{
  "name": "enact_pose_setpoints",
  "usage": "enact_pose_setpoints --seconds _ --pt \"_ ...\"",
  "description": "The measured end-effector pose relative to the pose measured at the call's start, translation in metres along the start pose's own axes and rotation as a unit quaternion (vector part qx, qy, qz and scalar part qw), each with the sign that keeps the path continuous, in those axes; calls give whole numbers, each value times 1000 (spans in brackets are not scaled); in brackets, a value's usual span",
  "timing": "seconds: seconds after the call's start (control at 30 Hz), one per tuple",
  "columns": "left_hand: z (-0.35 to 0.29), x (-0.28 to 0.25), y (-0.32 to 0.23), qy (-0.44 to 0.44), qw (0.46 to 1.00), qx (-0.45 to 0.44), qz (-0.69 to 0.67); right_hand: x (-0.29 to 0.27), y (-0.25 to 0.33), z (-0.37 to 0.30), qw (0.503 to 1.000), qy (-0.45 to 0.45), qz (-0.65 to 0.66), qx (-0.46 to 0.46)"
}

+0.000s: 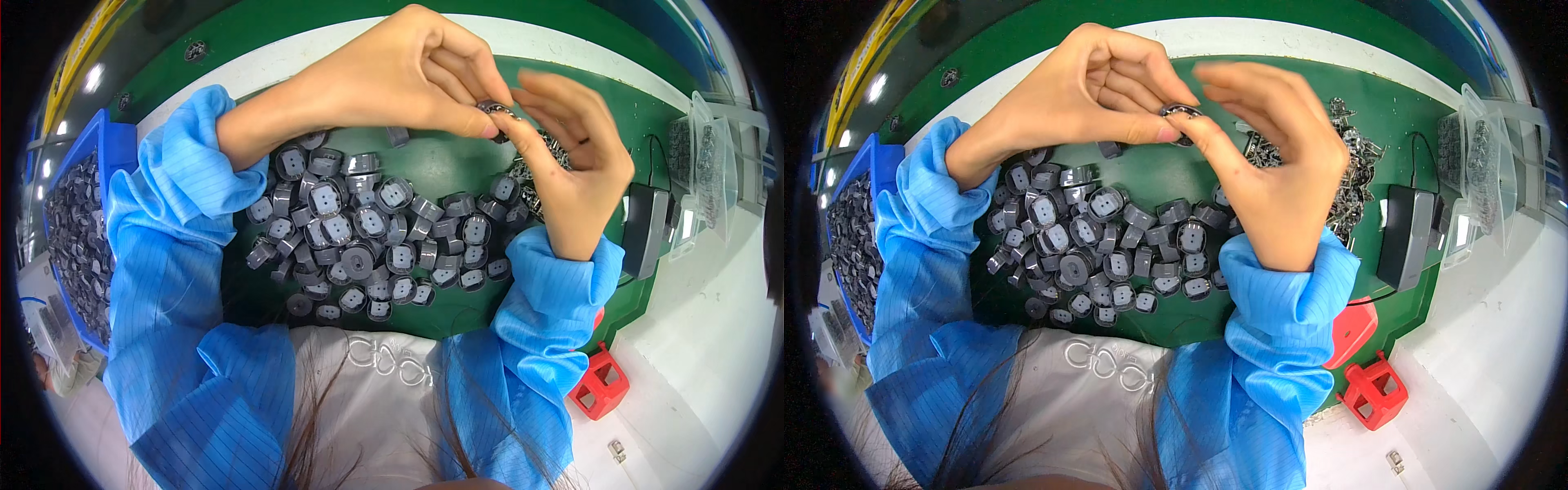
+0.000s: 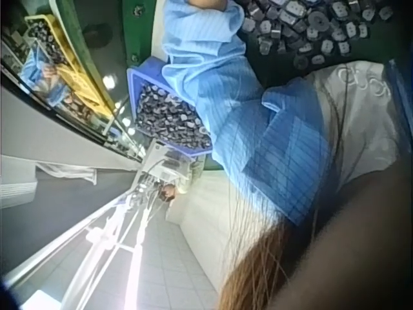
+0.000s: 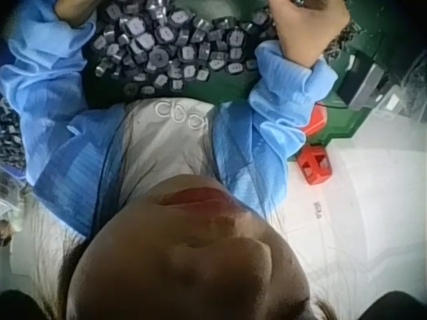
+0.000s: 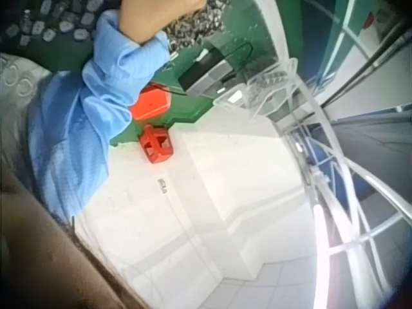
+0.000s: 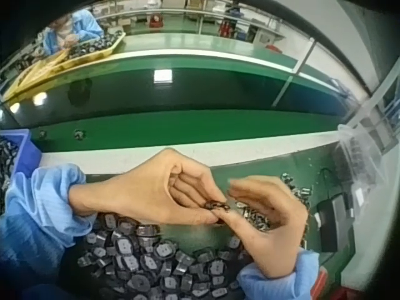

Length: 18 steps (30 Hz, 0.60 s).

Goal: The person assembles electrical plugs by hand, picking up a grey plastic housing and a metal prong component, fitting the prongs into the housing, and placing the assembled unit onto the table.

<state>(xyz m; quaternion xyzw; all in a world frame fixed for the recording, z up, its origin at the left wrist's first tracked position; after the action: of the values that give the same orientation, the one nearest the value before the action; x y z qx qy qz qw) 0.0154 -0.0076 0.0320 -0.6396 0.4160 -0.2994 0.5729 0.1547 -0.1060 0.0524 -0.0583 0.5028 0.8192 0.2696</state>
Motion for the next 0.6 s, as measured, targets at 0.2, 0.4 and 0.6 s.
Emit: enact_pose_setpoints --seconds 0.2,0.4,0.6 --pt "3 -7 10 -22 999 26 40 18 -16 -11 959 89 196 186" --pt "9 -15 9 -33 999 13 40 12 -25 -8 986 9 78 145" --pt "20 -107 26 -267 909 14 319 -53 -44 -2 922 -33 -359 142"
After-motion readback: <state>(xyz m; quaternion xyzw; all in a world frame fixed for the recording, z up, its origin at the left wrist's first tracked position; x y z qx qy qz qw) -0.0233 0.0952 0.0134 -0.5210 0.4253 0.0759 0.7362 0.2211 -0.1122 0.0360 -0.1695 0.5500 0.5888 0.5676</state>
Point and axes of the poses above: each hand's wrist, its own z-axis towards the middle knuckle, its own x-axis out of the palm, y = z × x, the point moved 4 cm from there along z, towards the middle knuckle, and after that the axes turned 7 degrees about -x, right-handed, at the moved point
